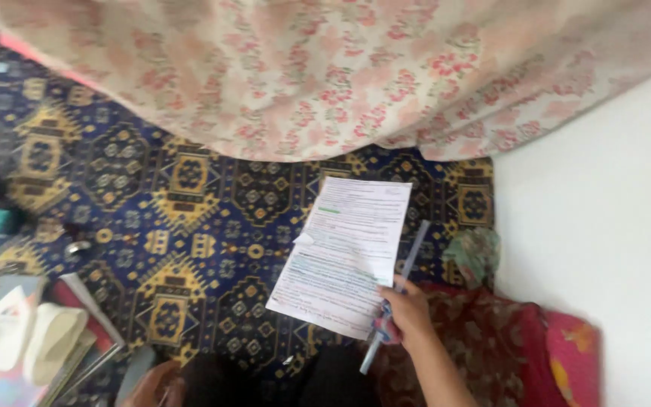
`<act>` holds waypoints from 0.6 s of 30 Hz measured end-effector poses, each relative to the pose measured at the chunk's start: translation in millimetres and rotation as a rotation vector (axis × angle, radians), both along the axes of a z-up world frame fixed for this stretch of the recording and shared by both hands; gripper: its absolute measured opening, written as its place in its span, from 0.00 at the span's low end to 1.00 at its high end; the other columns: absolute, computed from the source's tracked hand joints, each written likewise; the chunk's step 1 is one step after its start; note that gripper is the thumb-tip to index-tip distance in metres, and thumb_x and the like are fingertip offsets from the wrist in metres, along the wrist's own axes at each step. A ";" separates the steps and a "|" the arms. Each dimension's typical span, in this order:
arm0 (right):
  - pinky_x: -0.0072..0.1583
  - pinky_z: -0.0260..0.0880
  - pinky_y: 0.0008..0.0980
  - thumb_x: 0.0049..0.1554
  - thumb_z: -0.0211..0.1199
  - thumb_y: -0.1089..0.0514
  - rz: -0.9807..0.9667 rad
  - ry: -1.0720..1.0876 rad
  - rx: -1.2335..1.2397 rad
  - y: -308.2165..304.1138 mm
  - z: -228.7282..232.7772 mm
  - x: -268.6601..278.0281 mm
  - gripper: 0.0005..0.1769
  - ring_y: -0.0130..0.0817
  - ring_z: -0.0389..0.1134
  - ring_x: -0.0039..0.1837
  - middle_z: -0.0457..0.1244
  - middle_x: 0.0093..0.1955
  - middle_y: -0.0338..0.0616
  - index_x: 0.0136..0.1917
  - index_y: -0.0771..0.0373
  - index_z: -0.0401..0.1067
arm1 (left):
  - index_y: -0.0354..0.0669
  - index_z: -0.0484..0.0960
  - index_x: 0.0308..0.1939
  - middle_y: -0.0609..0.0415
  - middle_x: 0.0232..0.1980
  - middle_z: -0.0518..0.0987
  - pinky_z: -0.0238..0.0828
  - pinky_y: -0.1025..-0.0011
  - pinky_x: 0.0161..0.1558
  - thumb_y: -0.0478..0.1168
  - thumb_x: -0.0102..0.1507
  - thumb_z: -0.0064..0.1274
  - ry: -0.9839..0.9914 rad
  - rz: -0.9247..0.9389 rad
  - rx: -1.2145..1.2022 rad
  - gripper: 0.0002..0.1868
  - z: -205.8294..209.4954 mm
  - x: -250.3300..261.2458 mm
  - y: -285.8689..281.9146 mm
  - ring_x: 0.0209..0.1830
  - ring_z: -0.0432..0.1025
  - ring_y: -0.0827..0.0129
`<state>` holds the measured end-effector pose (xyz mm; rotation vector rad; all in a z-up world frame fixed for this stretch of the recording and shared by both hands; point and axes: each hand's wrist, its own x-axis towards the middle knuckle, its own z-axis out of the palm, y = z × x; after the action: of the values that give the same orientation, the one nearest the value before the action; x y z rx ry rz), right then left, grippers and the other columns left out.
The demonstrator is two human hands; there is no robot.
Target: Organizing various stationery items, notebooks, and boxes on the floor and a small table.
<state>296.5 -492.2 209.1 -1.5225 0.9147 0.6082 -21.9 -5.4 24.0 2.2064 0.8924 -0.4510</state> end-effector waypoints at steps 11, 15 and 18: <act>0.37 0.66 0.33 0.52 0.72 0.63 0.509 -0.371 -0.238 50.9 18.4 -74.8 0.25 0.32 0.67 0.32 0.69 0.32 0.52 0.63 0.71 0.75 | 0.35 0.81 0.53 0.47 0.45 0.87 0.78 0.70 0.46 0.40 0.61 0.60 -0.465 0.425 -0.364 0.19 216.8 83.3 -123.8 0.43 0.81 0.67; 0.38 0.65 0.32 0.53 0.71 0.65 0.473 -0.325 -0.074 55.5 -33.1 -49.5 0.21 0.32 0.66 0.35 0.68 0.36 0.50 0.60 0.74 0.77 | 0.40 0.82 0.54 0.48 0.46 0.89 0.79 0.70 0.49 0.40 0.60 0.59 -0.419 0.452 -0.238 0.18 234.4 17.3 -55.9 0.46 0.84 0.65; 0.41 0.67 0.34 0.55 0.70 0.65 0.429 -0.155 -0.051 48.0 -94.8 -9.5 0.20 0.34 0.67 0.38 0.68 0.39 0.53 0.59 0.76 0.76 | 0.41 0.83 0.54 0.48 0.51 0.87 0.76 0.65 0.53 0.42 0.59 0.60 -0.266 0.530 0.079 0.20 213.8 -31.0 17.8 0.52 0.82 0.62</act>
<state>287.1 -444.2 114.3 -1.8013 0.4882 0.7626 -52.9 12.4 237.7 1.9308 1.3008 0.1280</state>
